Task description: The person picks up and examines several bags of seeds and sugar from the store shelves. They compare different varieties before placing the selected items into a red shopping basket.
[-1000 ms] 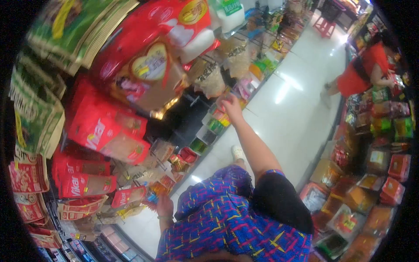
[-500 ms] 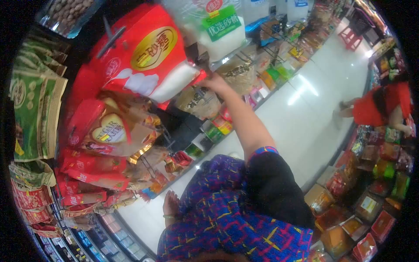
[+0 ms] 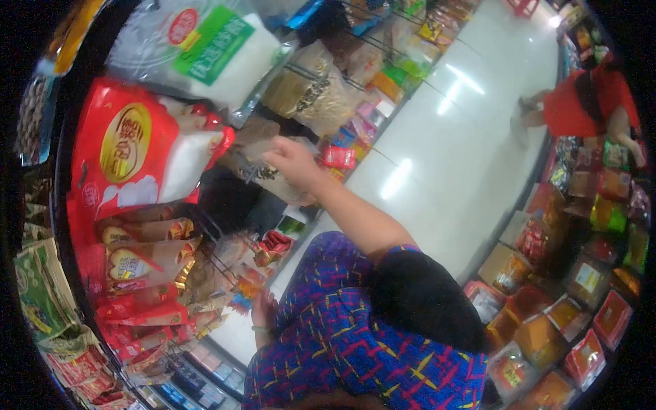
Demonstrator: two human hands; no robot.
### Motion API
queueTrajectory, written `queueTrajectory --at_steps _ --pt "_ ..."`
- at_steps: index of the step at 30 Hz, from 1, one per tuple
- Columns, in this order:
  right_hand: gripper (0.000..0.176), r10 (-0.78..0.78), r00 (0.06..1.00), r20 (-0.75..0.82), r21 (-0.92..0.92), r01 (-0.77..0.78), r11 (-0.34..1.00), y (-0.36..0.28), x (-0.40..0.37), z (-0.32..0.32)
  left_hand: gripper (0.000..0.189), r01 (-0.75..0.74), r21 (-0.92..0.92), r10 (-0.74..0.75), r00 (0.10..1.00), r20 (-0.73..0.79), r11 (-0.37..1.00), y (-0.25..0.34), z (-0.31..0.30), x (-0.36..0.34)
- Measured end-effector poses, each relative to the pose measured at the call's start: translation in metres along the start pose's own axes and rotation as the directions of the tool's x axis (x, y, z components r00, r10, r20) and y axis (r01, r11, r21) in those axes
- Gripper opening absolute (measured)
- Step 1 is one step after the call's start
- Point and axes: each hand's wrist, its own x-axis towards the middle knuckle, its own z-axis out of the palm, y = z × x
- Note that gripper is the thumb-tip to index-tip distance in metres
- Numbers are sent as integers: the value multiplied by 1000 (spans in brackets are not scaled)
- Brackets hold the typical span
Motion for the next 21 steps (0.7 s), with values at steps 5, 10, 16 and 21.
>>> queueTrajectory --at_steps 5,10,16,21 --pt "23 111 991 -76 -371 -132 919 -70 -39 -21 45 -230 616 178 973 146 753 32 77 8" --pt "19 200 978 55 -286 -176 942 -74 -72 -43 64 -311 469 197 940 277 826 68 192 12" --pt "30 282 952 124 -249 -245 937 -73 -103 -41 86 -497 363 358 850 385 788 87 238 30" --pt "28 338 914 225 -62 -332 941 -57 -98 -31 68 -535 330 345 802 488 778 90 213 27"
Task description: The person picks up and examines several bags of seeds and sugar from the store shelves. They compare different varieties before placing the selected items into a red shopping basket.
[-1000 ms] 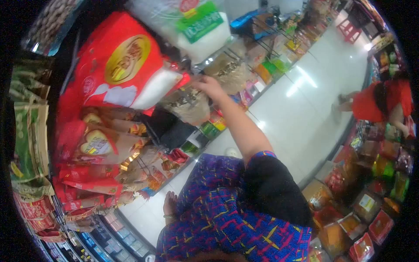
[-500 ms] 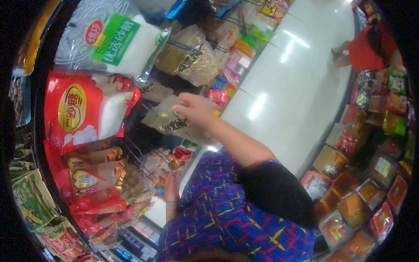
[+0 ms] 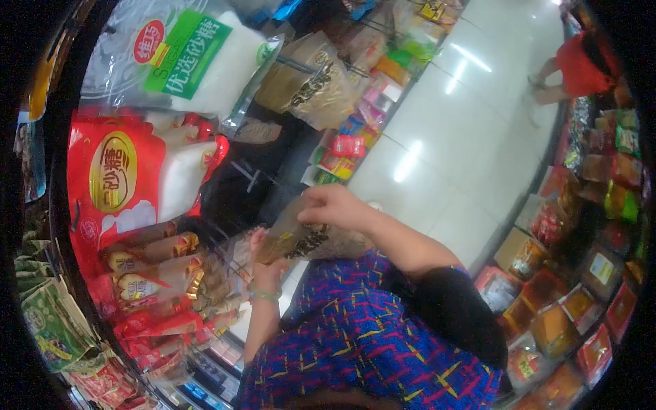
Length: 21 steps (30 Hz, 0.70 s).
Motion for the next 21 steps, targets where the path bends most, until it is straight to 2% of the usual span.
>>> queueTrajectory --at_steps 1,3,4,5,6,7,8,9,10,12,13,14,15,16,17,18,20,21 --pt "28 24 999 29 -42 -23 999 1 6 1 68 -2 -2 2 1000 -9 1000 -3 -6 -2" --pt "24 30 994 103 -27 -28 999 14 20 2 41 127 128 -105 980 -169 984 -14 -19 -6" --pt "23 35 986 165 -7 -34 999 21 28 2 41 124 122 -102 979 -177 985 -11 -16 -8" --pt "23 37 984 175 -13 -35 999 27 37 0 30 138 144 -92 953 -288 980 -7 -10 -11" --pt "28 28 964 264 122 -62 991 32 46 -3 19 155 163 -79 914 -397 974 -3 -4 -15" --pt "33 7 937 349 251 -101 963 31 56 -6 19 153 156 -77 909 -409 976 1 -1 -19" --pt "33 11 931 364 243 -107 964 29 67 -6 15 79 312 54 916 -397 947 4 2 -22" --pt "42 -31 965 262 365 -69 929 24 81 -3 12 9 462 181 913 -365 887 5 2 -25" --pt "51 -58 987 150 478 -21 878 20 96 1 12 13 459 183 907 -380 889 5 -2 -28" --pt "54 -118 978 -170 356 173 918 26 137 13 13 -58 771 335 919 -206 634 0 -15 -38" --pt "52 -232 927 -293 154 286 946 48 176 14 13 -51 771 337 916 -216 635 -4 -19 -45" --pt "49 -362 851 -381 -64 367 928 68 208 12 13 13 727 298 907 -298 687 -8 -23 -53" --pt "49 -360 857 -369 -60 364 929 58 215 12 13 77 675 253 891 -377 734 -10 -26 -62" --pt "46 -429 841 -329 -295 339 893 37 218 15 13 86 674 255 885 -390 734 -10 -28 -69" --pt "42 -488 829 -272 -514 304 802 26 224 16 12 81 699 273 884 -380 710 -9 -31 -75" --pt "42 -485 835 -260 -510 307 803 29 240 13 12 78 724 289 884 -368 686 -9 -33 -83" --pt "34 -338 905 -259 -331 246 911 56 276 0 12 122 706 269 868 -417 698 -15 -40 -96" --pt "34 -640 743 -199 -312 571 760 59 274 1 12 154 687 252 856 -452 710 -19 -43 -102"
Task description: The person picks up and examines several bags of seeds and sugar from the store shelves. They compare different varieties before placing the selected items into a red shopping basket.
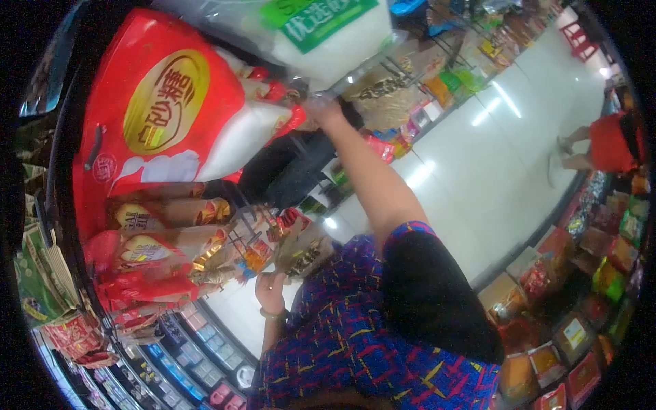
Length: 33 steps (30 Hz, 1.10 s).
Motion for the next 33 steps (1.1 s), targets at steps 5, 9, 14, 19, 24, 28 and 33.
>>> queueTrajectory --at_steps 5,9,14,19,24,28,33 --pt "23 291 956 18 0 -291 957 -36 -30 -1 10 142 -85 -147 987 -60 986 -17 -7 -18" --pt "27 374 923 -92 132 -361 923 -95 -49 -9 9 177 -140 -193 975 -113 974 -31 -11 -22" --pt "26 386 919 -73 -46 -390 920 -127 -98 -37 11 173 -88 -185 973 -141 981 -33 -21 -18" --pt "27 426 885 -186 117 -410 904 -158 -151 -51 12 149 -147 -169 977 -132 978 -55 -25 -18" --pt "25 422 888 -183 84 -414 906 -187 -200 -41 10 141 -181 -160 982 -99 973 -85 -38 -27" --pt "21 478 878 31 -133 -471 872 -202 -230 -9 10 137 -160 -156 981 -112 978 -99 -57 -42" --pt "19 489 851 189 -180 -460 870 -200 -251 79 8 203 -194 -239 953 -185 960 -133 -96 -75"
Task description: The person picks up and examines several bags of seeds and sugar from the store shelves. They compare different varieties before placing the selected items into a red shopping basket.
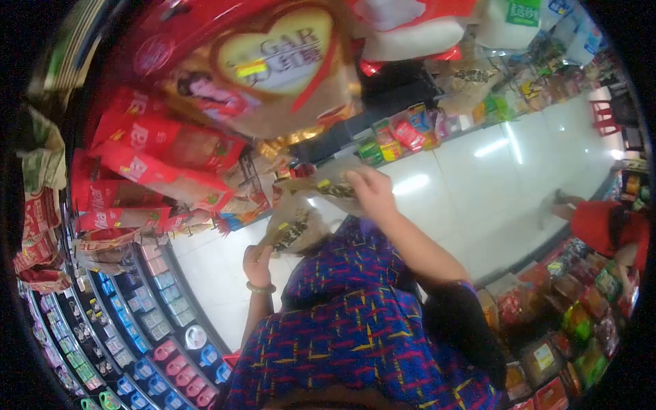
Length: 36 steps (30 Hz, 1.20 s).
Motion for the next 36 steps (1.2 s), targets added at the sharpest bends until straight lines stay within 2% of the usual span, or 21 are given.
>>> queueTrajectory --at_steps 1,3,5,7,10,13,15,18,20,25,29,33,36 --pt "19 -20 999 42 -29 22 999 -3 4 17 8 -1 -7 1 1000 -2 1000 -9 -11 -5" --pt "20 -43 995 89 -63 48 997 -4 11 49 8 132 -55 -136 988 -71 990 -27 -30 -15" --pt "23 -27 991 133 44 21 999 0 15 81 8 92 -16 -93 992 -82 996 -46 -48 -26" --pt "24 -8 994 109 91 -2 996 -5 16 104 8 5 52 0 995 -95 999 -60 -64 -36" --pt "23 35 998 52 151 -43 988 -1 14 130 8 17 59 -11 994 -107 998 -87 -87 -48" --pt "20 78 997 6 177 -78 981 -4 1 134 8 61 43 -56 991 -118 997 -107 -102 -58" --pt "18 101 995 -9 192 -98 977 -10 -7 134 8 196 -48 -200 973 -119 979 -115 -109 -62" --pt "20 104 992 -75 141 -92 986 -17 -14 131 8 171 -42 -174 980 -95 984 -115 -112 -62" --pt "22 26 994 -106 34 -23 999 -15 -15 131 8 127 -57 -131 989 -72 990 -112 -111 -60" --pt "26 -1 982 -186 89 18 996 -13 -7 140 6 29 -71 -30 1000 -1 997 -110 -110 -54" --pt "29 -27 973 -228 16 31 999 -5 3 145 6 36 -42 -36 999 21 998 -106 -108 -53" --pt "30 -1 968 -251 58 16 998 -5 10 143 8 45 -13 -45 998 47 999 -100 -105 -55" --pt "25 -2 962 -274 -28 -6 1000 -16 10 143 10 37 46 -40 998 58 998 -92 -102 -55"
